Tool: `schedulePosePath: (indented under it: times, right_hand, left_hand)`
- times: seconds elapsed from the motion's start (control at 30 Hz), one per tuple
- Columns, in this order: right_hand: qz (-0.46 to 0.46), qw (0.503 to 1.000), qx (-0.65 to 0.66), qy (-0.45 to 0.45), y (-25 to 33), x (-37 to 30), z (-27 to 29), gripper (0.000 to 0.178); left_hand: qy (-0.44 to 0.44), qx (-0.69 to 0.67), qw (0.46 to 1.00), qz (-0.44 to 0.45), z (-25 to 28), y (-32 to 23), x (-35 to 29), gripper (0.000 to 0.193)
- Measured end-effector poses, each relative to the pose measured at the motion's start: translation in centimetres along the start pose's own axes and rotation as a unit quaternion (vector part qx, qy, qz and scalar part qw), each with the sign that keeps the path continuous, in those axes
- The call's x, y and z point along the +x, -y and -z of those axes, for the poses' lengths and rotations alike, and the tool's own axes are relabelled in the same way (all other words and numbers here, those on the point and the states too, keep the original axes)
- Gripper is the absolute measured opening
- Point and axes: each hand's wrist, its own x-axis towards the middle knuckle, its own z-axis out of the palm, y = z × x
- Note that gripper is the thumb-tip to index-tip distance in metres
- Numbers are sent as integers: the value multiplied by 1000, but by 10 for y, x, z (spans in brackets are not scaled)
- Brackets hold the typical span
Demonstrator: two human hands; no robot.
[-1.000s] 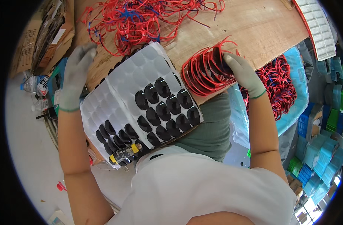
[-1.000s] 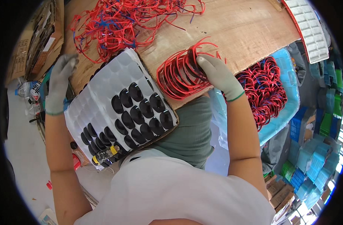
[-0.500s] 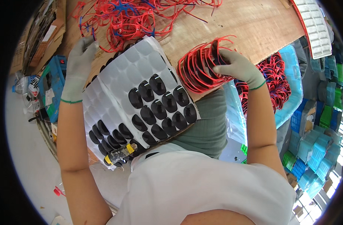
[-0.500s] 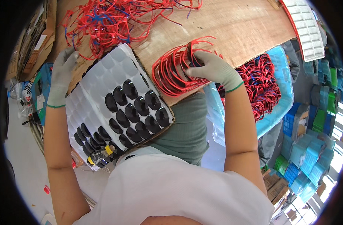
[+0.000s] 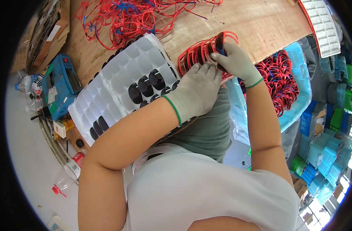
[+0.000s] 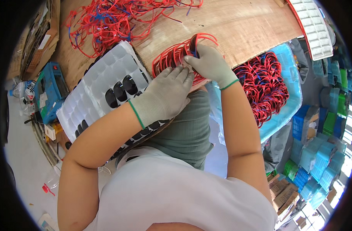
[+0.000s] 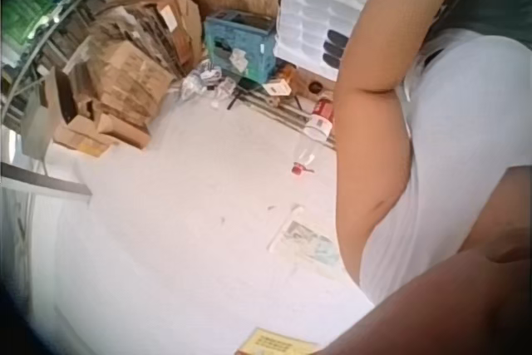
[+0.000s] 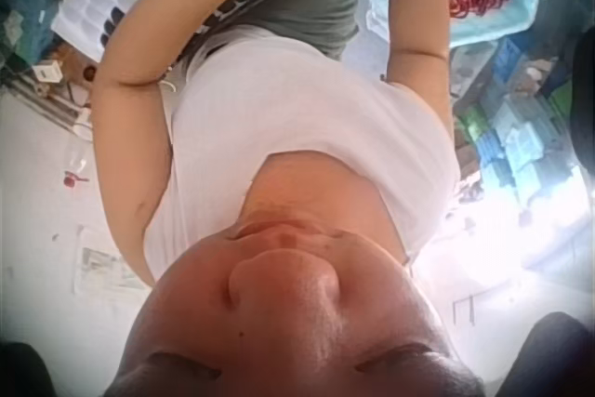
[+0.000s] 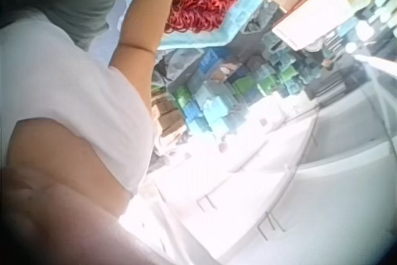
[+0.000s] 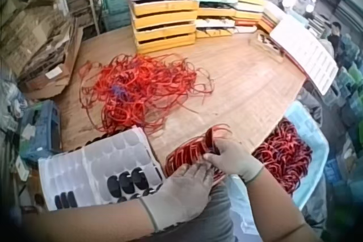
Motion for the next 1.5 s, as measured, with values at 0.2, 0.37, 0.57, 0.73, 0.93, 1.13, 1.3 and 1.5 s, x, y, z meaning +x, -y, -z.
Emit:
schedulePosePath:
  times: [0.2, 0.37, 0.57, 0.73, 0.93, 1.13, 1.3, 1.5]
  right_hand:
    - [-36, 997, 60, -30, 0, 6, -25, 50]
    - [-9, 972, 235, -4, -11, 9, -24, 52]
    - [-29, 977, 210, 20, -7, 9, -16, 46]
    - [13, 986, 162, 26, -11, 14, -12, 41]
    - [45, 991, 113, -56, 2, 2, -7, 35]
    - [23, 963, 68, -261, 17, -27, 2, 35]
    - [-13, 950, 4, -313, 13, -83, -8, 40]
    - [-24, 980, -114, -161, 7, -209, -63, 65]
  left_hand:
    - [7, 38, 999, 6, -6, -4, 2, 71]
    - [6, 14, 1000, -11, 0, 1, -2, 69]
    - [-9, -1, 999, -31, -1, 11, 0, 68]
    - [-61, -44, 996, -51, 15, 19, -13, 56]
    - [-197, -180, 963, -32, 63, 71, -80, 27]
    - [-417, -59, 869, 259, 94, 235, -129, 31]
    - [-348, 68, 867, 350, 81, 414, -88, 54]
    - [-234, -37, 845, 480, 55, 557, -16, 88]
